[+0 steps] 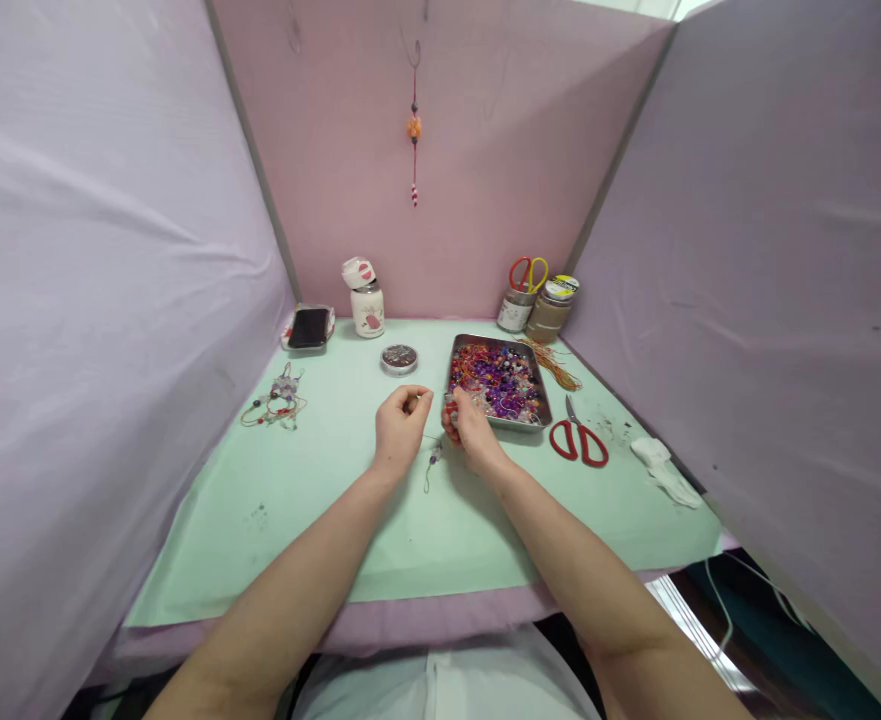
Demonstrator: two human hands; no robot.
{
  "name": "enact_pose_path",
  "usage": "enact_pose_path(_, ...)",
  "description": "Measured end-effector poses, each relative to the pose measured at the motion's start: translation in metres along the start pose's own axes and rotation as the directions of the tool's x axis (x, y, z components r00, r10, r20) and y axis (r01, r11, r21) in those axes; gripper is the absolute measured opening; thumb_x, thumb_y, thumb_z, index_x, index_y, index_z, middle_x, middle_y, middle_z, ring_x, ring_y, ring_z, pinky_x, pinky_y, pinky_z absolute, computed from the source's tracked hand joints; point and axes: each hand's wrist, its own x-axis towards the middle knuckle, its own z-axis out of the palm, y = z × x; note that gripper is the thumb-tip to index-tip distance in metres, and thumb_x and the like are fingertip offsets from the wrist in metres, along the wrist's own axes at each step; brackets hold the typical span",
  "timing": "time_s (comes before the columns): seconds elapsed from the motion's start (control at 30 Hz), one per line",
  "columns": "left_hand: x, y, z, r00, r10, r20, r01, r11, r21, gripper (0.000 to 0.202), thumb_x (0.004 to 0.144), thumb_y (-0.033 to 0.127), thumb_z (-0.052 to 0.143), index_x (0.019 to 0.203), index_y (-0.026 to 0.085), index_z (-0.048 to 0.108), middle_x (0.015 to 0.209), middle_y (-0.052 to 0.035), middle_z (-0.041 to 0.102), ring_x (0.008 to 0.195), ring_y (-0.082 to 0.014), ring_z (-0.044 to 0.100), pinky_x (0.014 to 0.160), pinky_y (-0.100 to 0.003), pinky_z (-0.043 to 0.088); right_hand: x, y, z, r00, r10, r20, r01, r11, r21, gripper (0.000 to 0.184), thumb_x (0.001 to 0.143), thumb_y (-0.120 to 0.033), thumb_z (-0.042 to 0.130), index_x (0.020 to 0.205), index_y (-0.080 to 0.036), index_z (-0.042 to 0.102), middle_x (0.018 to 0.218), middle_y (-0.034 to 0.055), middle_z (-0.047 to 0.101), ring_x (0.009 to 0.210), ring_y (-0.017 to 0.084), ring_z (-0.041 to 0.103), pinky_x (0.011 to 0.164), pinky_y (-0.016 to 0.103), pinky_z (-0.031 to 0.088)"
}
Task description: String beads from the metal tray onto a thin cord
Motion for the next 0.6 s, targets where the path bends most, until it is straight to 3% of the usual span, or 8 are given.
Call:
enact_pose_path(0.13,0.002,-0.002,0.001,1.000,-0.023,-0.005,0.023,0.999,-0.043,0.021,0.074,0.036,0.063,0.077,0.015,0.065,0.060,0.0036,0.049,0.057,-0.0094,0.040,0.058,-0.024,0.035,0.001,-0.003,-0.005,0.999,-0.034,-0.034,0.035,0.999,0.018,0.053,0.080,-0.069,0.039,0.058,-0.021,0.046,0.048,-0.0030,0.040,0.042,0.010,0.030,0.043,0.025,0.021)
enact_pose_path(0.23,0.004,-0.005,0.002,0.994,-0.113,0.008,0.113,0.982,-0.153,0.024,0.071,0.038,0.066,0.079,0.015,0.066,0.064,0.0023,0.054,0.057,-0.0087,0.041,0.055,-0.023,0.033,0.001,-0.009,-0.013,0.975,-0.208,-0.078,0.208,0.978,-0.003,0.046,0.075,-0.064,0.052,0.073,-0.019,0.058,0.057,-0.0025,0.048,0.050,0.010,0.039,0.048,0.025,0.029)
enact_pose_path(0.37,0.004,-0.005,0.005,0.969,-0.238,0.069,0.248,0.929,-0.273,0.029,0.066,0.041,0.070,0.079,0.016,0.066,0.066,0.0021,0.056,0.052,-0.0072,0.038,0.050,-0.023,0.030,0.000,-0.013,-0.020,0.906,-0.421,-0.039,0.418,0.906,-0.068,0.047,0.063,-0.043,0.074,0.103,-0.020,0.063,0.070,-0.0046,0.053,0.061,0.010,0.045,0.062,0.025,0.037)
enact_pose_path(0.5,0.000,-0.002,0.007,0.964,-0.242,0.110,0.263,0.932,-0.249,0.030,0.064,0.042,0.071,0.077,0.015,0.066,0.065,0.0018,0.057,0.052,-0.0070,0.038,0.050,-0.023,0.030,0.001,-0.009,-0.020,0.864,-0.502,-0.046,0.490,0.858,-0.155,0.026,0.071,-0.041,0.066,0.084,-0.018,0.066,0.076,-0.0003,0.058,0.068,0.013,0.049,0.067,0.027,0.039)
enact_pose_path(0.6,-0.002,-0.001,0.009,0.972,-0.194,0.130,0.217,0.956,-0.196,0.029,0.065,0.042,0.070,0.075,0.015,0.066,0.061,0.0023,0.055,0.053,-0.0077,0.038,0.052,-0.023,0.031,0.003,-0.007,-0.021,0.838,-0.535,-0.104,0.495,0.827,-0.267,0.025,0.074,-0.042,0.062,0.074,-0.017,0.062,0.074,0.0012,0.060,0.070,0.014,0.051,0.068,0.028,0.040)
